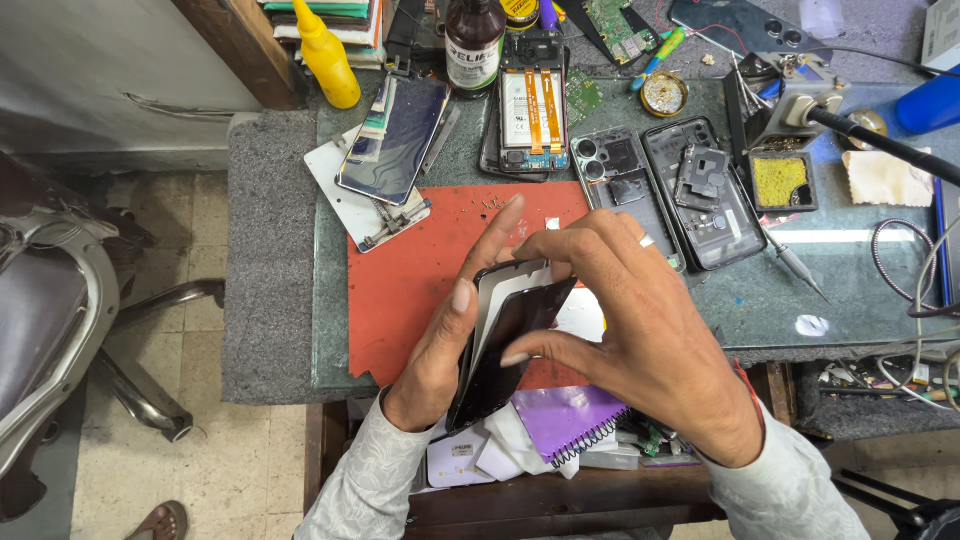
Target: The person disassembles a smartphone by prying open the back cover, removing the battery, and using tweezers to peel off internal adhesive strips. The person places removed components on the workbench.
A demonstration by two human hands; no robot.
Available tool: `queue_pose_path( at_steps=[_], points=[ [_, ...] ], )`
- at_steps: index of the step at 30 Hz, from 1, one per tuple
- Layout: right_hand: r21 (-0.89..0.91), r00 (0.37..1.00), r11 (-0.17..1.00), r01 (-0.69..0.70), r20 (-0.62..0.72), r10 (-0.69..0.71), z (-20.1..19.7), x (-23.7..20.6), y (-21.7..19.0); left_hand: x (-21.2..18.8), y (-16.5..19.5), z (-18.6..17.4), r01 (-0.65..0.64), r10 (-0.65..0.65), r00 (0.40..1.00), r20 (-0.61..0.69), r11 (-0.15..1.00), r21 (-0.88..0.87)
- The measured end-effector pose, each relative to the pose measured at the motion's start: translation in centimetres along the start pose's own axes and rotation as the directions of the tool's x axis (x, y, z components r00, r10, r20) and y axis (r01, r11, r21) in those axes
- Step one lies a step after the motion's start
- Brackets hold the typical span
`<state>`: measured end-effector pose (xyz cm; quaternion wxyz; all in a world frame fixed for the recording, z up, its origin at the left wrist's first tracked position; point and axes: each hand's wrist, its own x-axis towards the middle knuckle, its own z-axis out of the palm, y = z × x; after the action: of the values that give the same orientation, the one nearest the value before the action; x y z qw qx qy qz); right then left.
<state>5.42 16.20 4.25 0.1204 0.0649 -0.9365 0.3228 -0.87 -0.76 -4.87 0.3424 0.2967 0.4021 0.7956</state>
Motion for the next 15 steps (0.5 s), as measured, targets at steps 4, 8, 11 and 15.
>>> queue_pose_path(
  at_steps=[4,8,11,15],
  points=[
    [0.1,0.999,0.995,-0.017,0.032,0.014,-0.3,-0.5,0.5,0.3,0.7,-0.3,-0.058,0.06,0.998,0.001,0.963,0.262],
    [0.197,1.0,0.98,-0.012,0.008,0.011,-0.4,-1.2,1.3,0.3,2.0,-0.5,0.018,-0.001,0.999,-0.048,0.938,0.345],
    [0.405,0.995,0.908,-0.102,0.046,0.091,-0.1,-1.9,1.6,0.3,2.6,-0.1,0.083,-0.037,0.99,-0.137,0.934,0.348],
    [0.526,0.978,0.824,-0.21,0.122,0.171,1.2,-2.8,0.7,0.5,2.9,0.5,0.019,0.084,0.981,-0.174,0.855,0.519]
  ],
)
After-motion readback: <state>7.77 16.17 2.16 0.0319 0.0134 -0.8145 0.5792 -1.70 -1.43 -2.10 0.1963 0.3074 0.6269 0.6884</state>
